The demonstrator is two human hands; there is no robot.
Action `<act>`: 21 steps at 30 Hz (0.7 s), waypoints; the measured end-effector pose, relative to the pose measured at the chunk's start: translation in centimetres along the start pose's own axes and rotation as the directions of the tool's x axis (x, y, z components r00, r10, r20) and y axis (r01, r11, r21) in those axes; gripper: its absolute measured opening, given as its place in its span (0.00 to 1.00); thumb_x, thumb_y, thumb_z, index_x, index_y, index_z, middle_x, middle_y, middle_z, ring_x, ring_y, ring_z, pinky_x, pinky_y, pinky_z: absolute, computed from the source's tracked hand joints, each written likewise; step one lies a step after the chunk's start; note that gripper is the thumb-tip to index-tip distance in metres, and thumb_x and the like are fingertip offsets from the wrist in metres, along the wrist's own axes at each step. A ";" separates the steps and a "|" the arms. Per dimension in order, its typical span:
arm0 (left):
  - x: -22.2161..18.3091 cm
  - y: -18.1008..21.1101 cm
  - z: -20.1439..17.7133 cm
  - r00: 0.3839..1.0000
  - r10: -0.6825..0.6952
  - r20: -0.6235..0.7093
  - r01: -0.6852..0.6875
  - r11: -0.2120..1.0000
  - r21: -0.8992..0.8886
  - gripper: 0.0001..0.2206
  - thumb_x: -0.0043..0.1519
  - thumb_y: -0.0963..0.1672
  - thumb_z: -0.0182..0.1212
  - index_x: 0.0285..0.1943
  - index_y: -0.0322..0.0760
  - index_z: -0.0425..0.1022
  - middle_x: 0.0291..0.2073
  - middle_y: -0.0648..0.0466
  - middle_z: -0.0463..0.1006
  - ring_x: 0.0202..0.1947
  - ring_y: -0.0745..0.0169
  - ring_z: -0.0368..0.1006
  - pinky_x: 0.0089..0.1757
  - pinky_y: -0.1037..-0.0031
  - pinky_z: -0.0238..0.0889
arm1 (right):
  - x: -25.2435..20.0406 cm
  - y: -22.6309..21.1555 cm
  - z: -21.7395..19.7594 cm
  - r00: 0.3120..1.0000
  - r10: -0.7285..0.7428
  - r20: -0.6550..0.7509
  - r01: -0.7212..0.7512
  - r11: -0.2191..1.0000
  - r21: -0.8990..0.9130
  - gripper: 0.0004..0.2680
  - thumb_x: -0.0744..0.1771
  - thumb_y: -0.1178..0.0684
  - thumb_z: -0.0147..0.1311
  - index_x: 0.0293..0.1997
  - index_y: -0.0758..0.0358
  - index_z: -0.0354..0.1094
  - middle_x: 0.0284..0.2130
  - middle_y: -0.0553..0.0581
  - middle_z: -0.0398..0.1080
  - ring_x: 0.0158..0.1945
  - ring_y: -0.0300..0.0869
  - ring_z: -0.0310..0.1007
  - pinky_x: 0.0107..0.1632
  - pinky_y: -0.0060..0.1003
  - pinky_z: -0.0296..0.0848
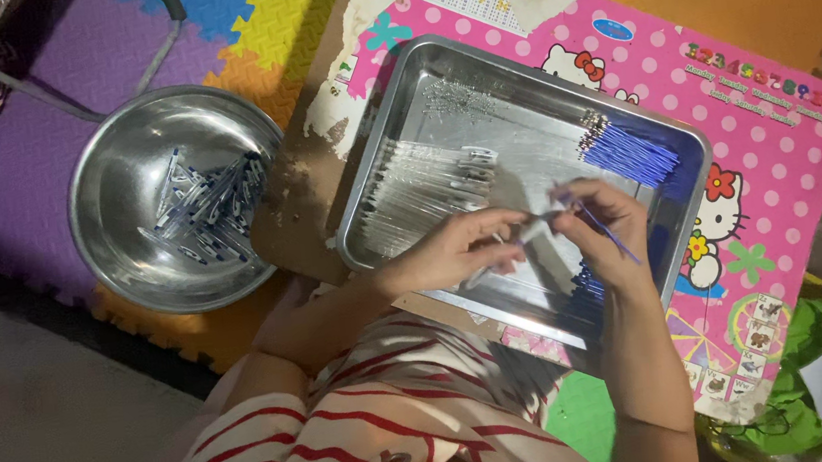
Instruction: The person assembles pens by inserting blue ink refills into white pen barrels and placing the finished pens into a metal tray.
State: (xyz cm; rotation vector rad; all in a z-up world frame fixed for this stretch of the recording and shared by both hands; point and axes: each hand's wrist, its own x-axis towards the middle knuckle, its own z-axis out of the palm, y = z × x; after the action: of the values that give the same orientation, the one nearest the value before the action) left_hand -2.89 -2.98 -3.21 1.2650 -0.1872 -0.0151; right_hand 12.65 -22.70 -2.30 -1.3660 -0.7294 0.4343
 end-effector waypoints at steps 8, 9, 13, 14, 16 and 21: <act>0.3 4.1 0.0 0.951 0.161 -0.264 -0.213 0.960 -0.180 0.16 0.70 0.39 0.62 0.66 0.26 0.71 0.46 0.48 0.81 0.48 0.63 0.81 0.45 0.72 0.81 | 0.8 -5.3 3.1 0.998 -0.069 0.004 0.067 0.975 0.213 0.18 0.75 0.48 0.42 0.64 0.80 0.62 0.62 0.77 0.67 0.50 0.50 0.80 0.46 0.38 0.85; 0.4 4.6 0.1 0.951 0.161 -0.264 -0.212 0.960 -0.181 0.16 0.70 0.39 0.62 0.66 0.26 0.71 0.46 0.48 0.81 0.48 0.63 0.81 0.45 0.72 0.81 | 0.9 -5.5 2.9 0.998 -0.068 0.003 0.066 0.975 0.211 0.18 0.75 0.48 0.42 0.64 0.80 0.62 0.62 0.77 0.67 0.50 0.50 0.80 0.46 0.38 0.85; 0.2 7.4 0.9 0.916 0.225 -0.333 -0.300 0.934 -0.194 0.19 0.69 0.40 0.64 0.67 0.21 0.70 0.44 0.44 0.80 0.45 0.60 0.80 0.47 0.67 0.81 | 1.2 -7.7 2.8 0.975 -0.197 -0.102 0.215 0.955 0.205 0.11 0.74 0.54 0.43 0.48 0.78 0.65 0.39 0.74 0.66 0.35 0.53 0.78 0.37 0.39 0.83; 0.1 8.3 1.3 0.909 0.231 -0.347 -0.312 0.929 -0.201 0.20 0.69 0.40 0.65 0.68 0.20 0.70 0.44 0.43 0.81 0.45 0.60 0.81 0.47 0.66 0.81 | 1.2 -8.7 3.1 0.980 -0.162 -0.116 0.185 0.954 0.238 0.09 0.74 0.56 0.45 0.46 0.77 0.63 0.37 0.73 0.67 0.34 0.53 0.78 0.37 0.40 0.86; 0.0 8.5 1.5 0.901 0.260 -0.346 -0.343 0.916 -0.208 0.22 0.68 0.38 0.64 0.70 0.20 0.67 0.44 0.40 0.80 0.45 0.55 0.82 0.47 0.64 0.82 | 1.0 -10.3 4.7 0.974 -0.196 -0.117 0.217 0.954 0.207 0.05 0.71 0.61 0.50 0.44 0.76 0.63 0.35 0.72 0.67 0.33 0.51 0.77 0.36 0.39 0.84; -0.2 7.5 2.1 0.879 0.332 -0.343 -0.411 0.891 -0.192 0.29 0.66 0.36 0.65 0.76 0.21 0.60 0.47 0.37 0.80 0.46 0.52 0.81 0.47 0.62 0.80 | -0.4 -11.3 7.2 0.934 -0.328 -0.141 0.351 0.916 0.196 0.08 0.65 0.64 0.62 0.42 0.69 0.62 0.31 0.71 0.72 0.29 0.49 0.80 0.33 0.38 0.83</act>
State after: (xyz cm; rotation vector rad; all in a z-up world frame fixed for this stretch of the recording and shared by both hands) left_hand -4.06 -2.65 4.48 0.9361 -0.1573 0.4755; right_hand 5.95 -19.76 8.89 -1.0210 -0.7893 0.1570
